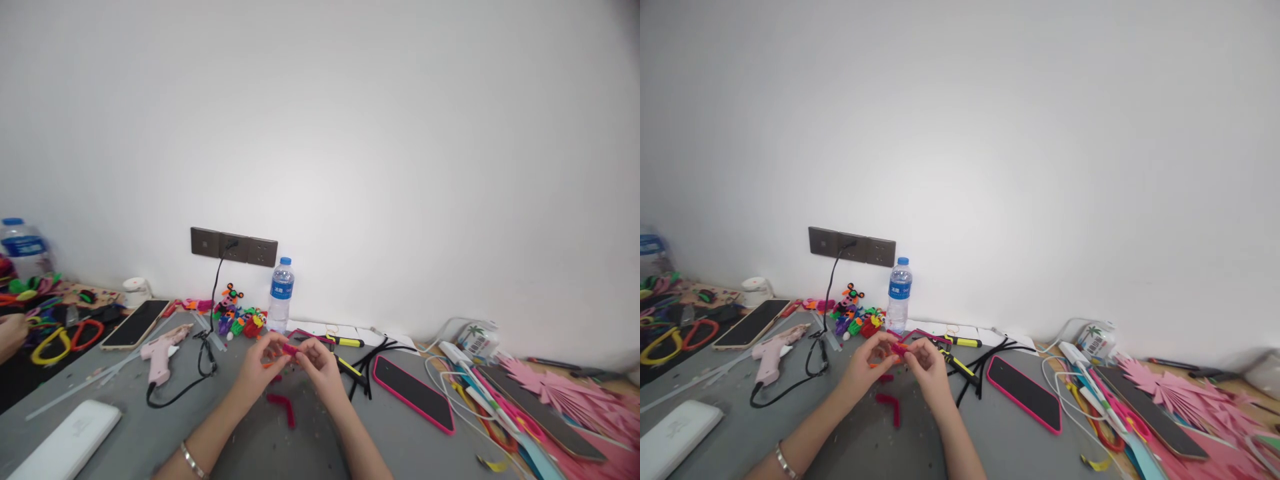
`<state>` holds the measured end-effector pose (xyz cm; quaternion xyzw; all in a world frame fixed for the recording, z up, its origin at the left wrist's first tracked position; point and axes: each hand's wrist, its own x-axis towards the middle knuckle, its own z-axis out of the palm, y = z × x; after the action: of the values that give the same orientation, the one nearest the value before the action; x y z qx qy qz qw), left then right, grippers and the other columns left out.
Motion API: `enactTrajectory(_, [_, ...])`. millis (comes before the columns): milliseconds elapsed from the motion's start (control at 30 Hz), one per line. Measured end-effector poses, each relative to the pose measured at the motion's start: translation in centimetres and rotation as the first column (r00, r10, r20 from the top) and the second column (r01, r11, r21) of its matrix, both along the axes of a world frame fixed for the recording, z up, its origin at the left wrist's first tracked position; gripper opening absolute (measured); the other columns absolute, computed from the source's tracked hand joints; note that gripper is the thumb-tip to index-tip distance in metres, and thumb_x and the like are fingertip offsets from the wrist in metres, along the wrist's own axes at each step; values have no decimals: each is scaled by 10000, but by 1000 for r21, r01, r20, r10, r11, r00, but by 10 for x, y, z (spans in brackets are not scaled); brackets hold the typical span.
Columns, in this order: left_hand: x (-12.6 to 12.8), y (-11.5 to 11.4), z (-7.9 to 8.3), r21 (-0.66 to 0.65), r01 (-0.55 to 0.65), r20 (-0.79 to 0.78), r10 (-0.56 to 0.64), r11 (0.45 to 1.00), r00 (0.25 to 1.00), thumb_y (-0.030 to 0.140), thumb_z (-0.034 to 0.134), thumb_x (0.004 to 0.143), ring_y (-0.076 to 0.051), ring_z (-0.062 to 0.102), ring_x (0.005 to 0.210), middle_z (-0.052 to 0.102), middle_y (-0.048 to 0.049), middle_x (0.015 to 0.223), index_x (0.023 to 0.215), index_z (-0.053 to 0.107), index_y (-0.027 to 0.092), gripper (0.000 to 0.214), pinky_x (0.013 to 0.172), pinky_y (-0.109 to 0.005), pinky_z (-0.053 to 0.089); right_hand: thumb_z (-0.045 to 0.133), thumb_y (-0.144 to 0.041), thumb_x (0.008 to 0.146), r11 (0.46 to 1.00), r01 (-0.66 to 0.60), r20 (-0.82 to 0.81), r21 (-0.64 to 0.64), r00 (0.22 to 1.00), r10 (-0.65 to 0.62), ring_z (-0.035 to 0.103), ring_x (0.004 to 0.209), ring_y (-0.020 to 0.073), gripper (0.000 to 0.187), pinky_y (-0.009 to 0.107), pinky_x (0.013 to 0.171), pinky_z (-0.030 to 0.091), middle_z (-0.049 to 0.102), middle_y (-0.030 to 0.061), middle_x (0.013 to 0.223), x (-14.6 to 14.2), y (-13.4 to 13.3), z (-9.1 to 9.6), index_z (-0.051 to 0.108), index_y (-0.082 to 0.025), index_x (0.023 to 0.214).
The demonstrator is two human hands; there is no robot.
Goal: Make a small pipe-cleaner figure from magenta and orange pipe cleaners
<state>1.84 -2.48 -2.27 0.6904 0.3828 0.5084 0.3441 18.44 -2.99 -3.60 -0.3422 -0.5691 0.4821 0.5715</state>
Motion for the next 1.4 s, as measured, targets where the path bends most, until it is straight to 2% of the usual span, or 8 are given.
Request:
enactTrajectory(133, [-1, 1, 1, 31, -11, -31, 12, 999, 999, 214, 582, 798, -155, 609, 713, 642, -10, 832, 900, 615, 204, 107, 617, -246, 461, 689, -421, 784, 998, -44, -91, -51, 995, 39, 520, 575, 128, 302, 240, 549, 402, 582, -22, 670, 0, 3, -6, 544, -221, 956])
enactTrajectory(300, [-3, 1, 3, 107, -18, -88, 28, 994, 996, 199, 598, 784, -157, 605, 714, 622, -7, 794, 843, 618, 199, 62, 620, -243, 446, 684, -457, 779, 997, -69, -82, -45, 994, 65, 492, 550, 112, 288, 227, 522, 382, 559, -24, 654, 1, 5, -7, 575, -208, 874])
enactTrajectory(433, [-2, 1, 2, 138, -18, -84, 29, 990, 996, 215, 605, 781, -151, 589, 698, 608, -9, 786, 802, 602, 193, 31, 612, -236, 445, 648, -457, 808, 996, -80, -69, -50, 995, 76, 490, 545, 114, 274, 238, 547, 402, 547, -32, 643, 2, 1, 0, 584, -216, 921])
enactTrajectory(633, [-2, 2, 2, 89, -1, -66, 7, 996, 998, 208, 586, 797, -145, 570, 692, 590, -13, 772, 813, 596, 189, 27, 584, -218, 440, 697, -425, 763, 998, -55, -39, -16, 998, 54, 533, 635, 135, 279, 245, 562, 435, 587, 10, 784, 1, -2, 4, 589, -213, 908])
enactTrajectory(933, [-1, 0, 3, 103, -8, -93, 17, 995, 996, 175, 592, 768, -147, 567, 686, 598, -6, 740, 770, 598, 188, 14, 579, -212, 436, 701, -430, 751, 1000, 15, -15, -25, 1000, -16, 560, 622, 149, 275, 256, 558, 452, 611, 16, 734, 3, -2, 5, 594, -201, 861])
enactTrajectory(1167, [-1, 0, 3, 89, -29, -69, 35, 996, 997, 206, 629, 762, -147, 580, 690, 624, -15, 780, 785, 612, 186, 35, 589, -220, 444, 701, -397, 765, 999, 32, -49, -27, 998, -33, 561, 636, 142, 236, 244, 578, 446, 605, 2, 726, 5, 1, 1, 592, -200, 836])
enactTrajectory(1400, [-1, 2, 0, 63, -42, -65, 46, 997, 997, 255, 627, 771, -154, 591, 683, 645, -27, 786, 783, 645, 183, 74, 581, -230, 441, 705, -436, 749, 998, 53, -16, -24, 998, -54, 552, 611, 144, 278, 248, 554, 442, 599, 8, 704, 5, -1, 6, 582, -196, 819])
